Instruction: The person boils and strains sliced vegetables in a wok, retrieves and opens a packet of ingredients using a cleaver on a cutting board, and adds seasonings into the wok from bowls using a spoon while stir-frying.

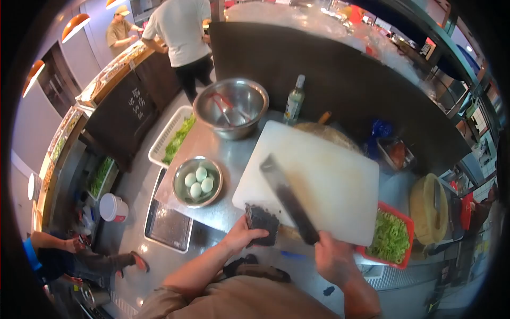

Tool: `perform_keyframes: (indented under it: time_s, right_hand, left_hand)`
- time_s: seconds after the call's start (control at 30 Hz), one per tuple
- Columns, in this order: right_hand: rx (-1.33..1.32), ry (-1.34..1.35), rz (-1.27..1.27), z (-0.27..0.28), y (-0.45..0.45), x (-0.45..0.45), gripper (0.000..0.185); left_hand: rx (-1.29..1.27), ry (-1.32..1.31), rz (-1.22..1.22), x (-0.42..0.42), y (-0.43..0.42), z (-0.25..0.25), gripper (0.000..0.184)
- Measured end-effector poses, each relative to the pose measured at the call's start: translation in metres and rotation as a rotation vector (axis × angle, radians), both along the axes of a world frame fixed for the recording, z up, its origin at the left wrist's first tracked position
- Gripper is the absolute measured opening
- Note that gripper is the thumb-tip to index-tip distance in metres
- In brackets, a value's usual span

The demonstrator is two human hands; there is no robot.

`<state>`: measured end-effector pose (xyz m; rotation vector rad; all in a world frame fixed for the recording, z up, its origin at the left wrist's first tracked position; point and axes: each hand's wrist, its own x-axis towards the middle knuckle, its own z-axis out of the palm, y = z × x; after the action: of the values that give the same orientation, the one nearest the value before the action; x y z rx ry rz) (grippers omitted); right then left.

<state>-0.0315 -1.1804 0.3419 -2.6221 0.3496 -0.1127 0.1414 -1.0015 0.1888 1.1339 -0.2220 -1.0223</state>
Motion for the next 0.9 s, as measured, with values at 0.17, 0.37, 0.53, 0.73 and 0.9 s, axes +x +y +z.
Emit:
perform_keyframes:
  time_s: [0.17,0.37,0.53,0.73,0.9]
  right_hand:
    - [0.061,-0.066,-0.050,-0.011,0.015,0.003,0.019]
    - [0.042,0.218,-0.069,-0.017,0.004,0.005,0.019]
    - [-0.123,0.141,-0.242,-0.013,-0.027,-0.001,0.018]
    - [-0.558,0.145,-0.248,-0.048,-0.072,0.024,0.008]
    - [-0.408,-0.088,-0.138,-0.077,-0.081,0.022,0.027]
  left_hand:
    - [-0.076,0.024,-0.057,-0.003,0.002,0.007,0.044]
    - [0.071,-0.012,-0.029,0.002,0.003,-0.007,0.055]
    - [-0.081,0.071,-0.042,0.001,0.009,0.000,0.058]
    - [-0.203,0.146,-0.104,0.000,0.015,-0.010,0.061]
    - [-0.303,0.141,-0.146,0.002,0.029,-0.001,0.061]
